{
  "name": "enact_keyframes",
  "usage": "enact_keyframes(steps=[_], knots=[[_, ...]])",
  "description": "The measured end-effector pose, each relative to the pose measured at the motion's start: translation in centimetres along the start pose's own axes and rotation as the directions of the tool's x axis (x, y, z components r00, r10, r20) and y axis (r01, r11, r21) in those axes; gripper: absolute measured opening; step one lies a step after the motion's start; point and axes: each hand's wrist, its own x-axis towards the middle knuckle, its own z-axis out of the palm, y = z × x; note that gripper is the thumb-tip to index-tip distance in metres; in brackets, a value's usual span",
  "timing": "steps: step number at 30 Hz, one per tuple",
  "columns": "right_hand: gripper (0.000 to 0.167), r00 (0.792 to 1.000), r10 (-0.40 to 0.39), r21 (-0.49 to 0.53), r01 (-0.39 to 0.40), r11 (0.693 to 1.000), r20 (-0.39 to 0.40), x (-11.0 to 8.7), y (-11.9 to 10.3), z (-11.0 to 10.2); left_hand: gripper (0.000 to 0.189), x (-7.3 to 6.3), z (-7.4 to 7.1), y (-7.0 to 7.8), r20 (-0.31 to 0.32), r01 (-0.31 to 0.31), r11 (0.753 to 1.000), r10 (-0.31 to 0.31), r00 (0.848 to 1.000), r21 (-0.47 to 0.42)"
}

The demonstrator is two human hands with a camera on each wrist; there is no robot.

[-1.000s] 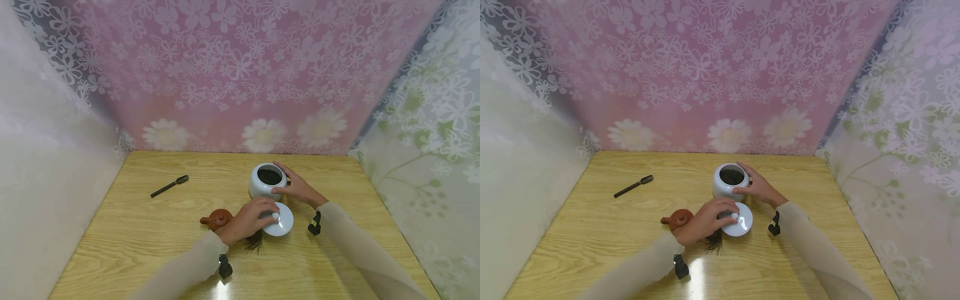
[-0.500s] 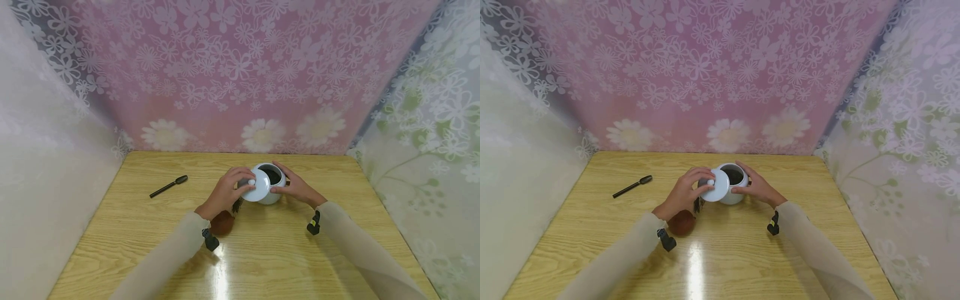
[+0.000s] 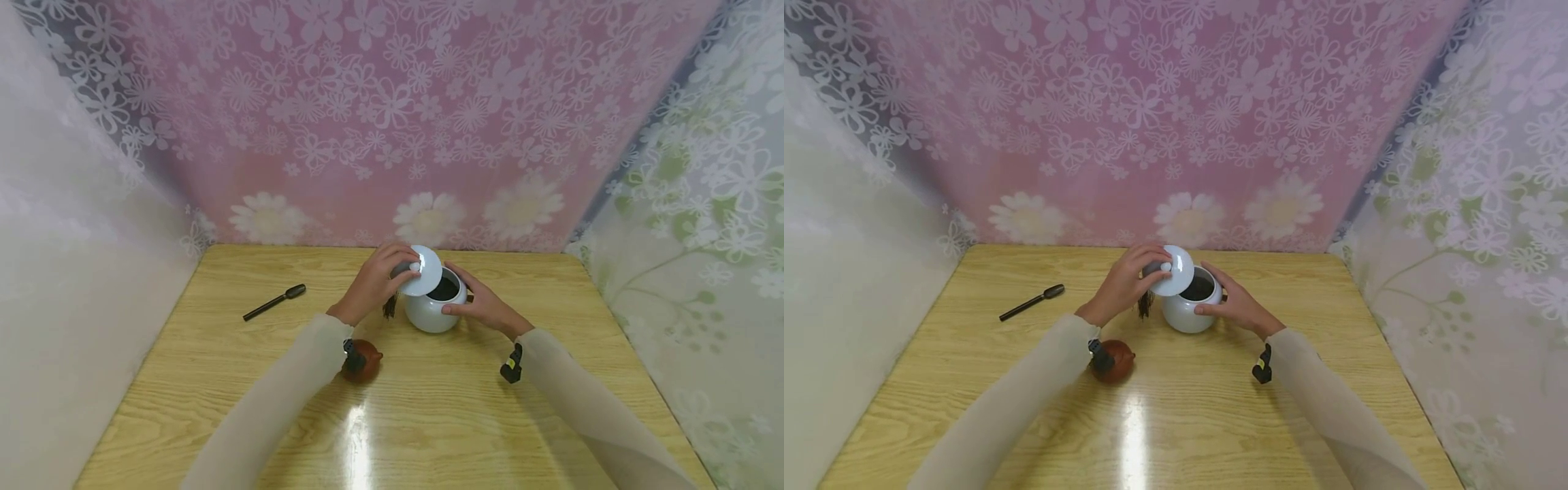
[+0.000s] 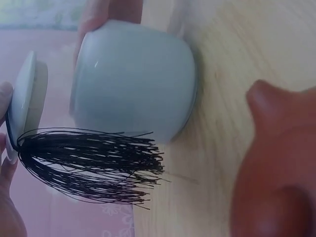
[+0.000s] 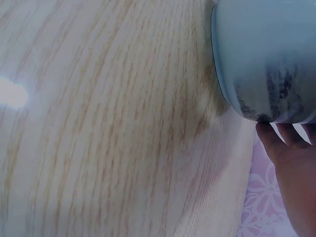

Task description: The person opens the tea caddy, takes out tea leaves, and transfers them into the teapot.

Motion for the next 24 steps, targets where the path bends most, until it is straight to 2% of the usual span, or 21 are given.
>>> enact_keyframes(steps=[4,12,18,24], knots=[[0.101,1.0,0.004,0.009,-0.004,1.0,0.004,0.0,-0.1,0.0,0.024,0.8,0.4,-0.3,0.021,-0.04,0.998,0.039,0.999,0.044],[0.103,1.0,0.026,0.036,-0.026,0.999,0.013,-0.1,-0.2,-0.1,0.027,2.1,1.4,0.0,0.127,-0.045,0.993,0.031,0.991,0.112],[0.1,0.999,0.018,0.06,-0.02,0.998,0.029,-0.1,-0.2,0.0,0.028,2.6,2.2,0.2,0.149,-0.071,0.987,0.05,0.988,0.145],[0.101,0.999,0.027,0.071,-0.029,0.997,0.029,-0.1,-0.2,0.0,0.028,2.9,2.9,0.1,0.164,-0.07,0.987,0.046,0.985,0.143]])
